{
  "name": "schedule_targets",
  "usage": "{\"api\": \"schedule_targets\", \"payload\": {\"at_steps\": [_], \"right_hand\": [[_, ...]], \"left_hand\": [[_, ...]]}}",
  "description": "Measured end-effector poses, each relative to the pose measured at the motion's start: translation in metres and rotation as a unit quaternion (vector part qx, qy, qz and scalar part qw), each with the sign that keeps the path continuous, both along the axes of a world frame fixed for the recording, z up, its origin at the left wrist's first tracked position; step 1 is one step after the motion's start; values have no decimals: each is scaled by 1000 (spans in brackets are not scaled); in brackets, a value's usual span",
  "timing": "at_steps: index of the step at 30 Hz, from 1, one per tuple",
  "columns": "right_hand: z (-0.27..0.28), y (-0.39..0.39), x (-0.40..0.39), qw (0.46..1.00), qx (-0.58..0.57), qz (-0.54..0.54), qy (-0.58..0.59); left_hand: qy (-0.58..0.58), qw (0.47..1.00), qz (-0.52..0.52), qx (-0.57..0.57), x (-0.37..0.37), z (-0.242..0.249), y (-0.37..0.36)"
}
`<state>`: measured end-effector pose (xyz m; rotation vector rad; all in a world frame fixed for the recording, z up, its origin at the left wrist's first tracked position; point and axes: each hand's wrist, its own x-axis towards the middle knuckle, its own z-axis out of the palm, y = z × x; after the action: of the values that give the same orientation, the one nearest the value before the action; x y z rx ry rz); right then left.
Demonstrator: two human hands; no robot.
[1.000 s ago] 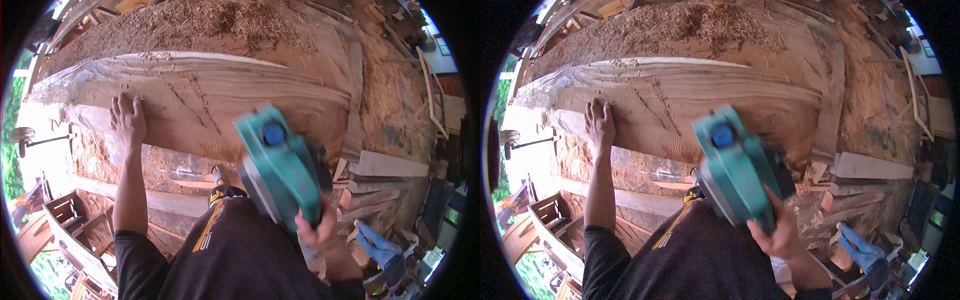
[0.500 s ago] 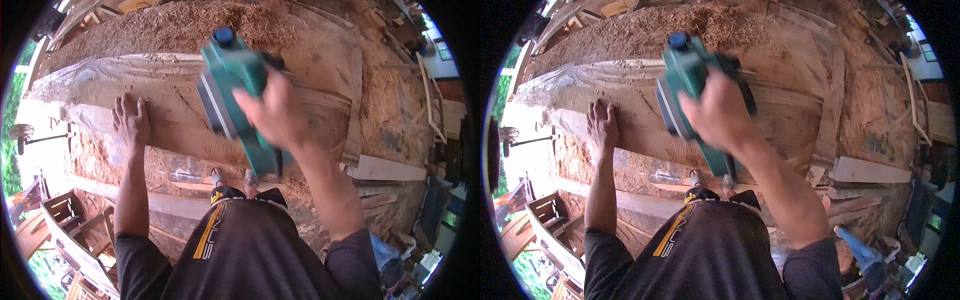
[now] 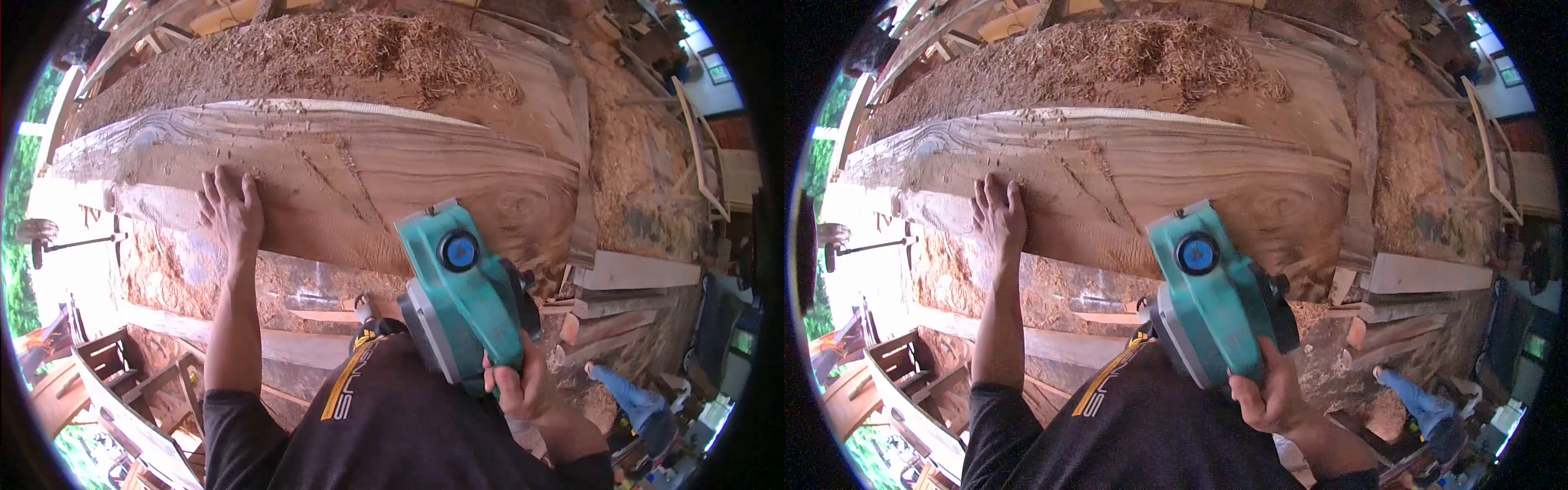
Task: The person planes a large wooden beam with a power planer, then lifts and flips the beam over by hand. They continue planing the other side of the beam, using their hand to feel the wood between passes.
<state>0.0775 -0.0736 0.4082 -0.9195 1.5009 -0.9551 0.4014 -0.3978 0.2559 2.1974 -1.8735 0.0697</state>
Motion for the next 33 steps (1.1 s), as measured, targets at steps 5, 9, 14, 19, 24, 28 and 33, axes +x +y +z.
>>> {"api": "schedule_targets", "payload": {"at_steps": [5,9,14,19,24,28,33], "right_hand": [[0,-39,8,999,0,-1,44],[-4,-146,27,990,-99,-25,101],[-29,-297,27,969,-194,19,151],[-19,-236,23,978,-186,-1,94],[6,-50,9,997,-28,-9,75],[1,8,2,997,20,6,69],[4,-64,15,992,-52,-19,116]], "left_hand": [[12,1000,-6,26,-4,10,4],[13,1000,-4,17,-6,9,1],[25,999,-21,-3,-1,9,4],[27,999,-19,-3,-3,13,6],[11,1000,-17,8,-1,8,3],[5,1000,-2,28,-4,7,1],[13,999,-1,41,-6,11,3]]}}
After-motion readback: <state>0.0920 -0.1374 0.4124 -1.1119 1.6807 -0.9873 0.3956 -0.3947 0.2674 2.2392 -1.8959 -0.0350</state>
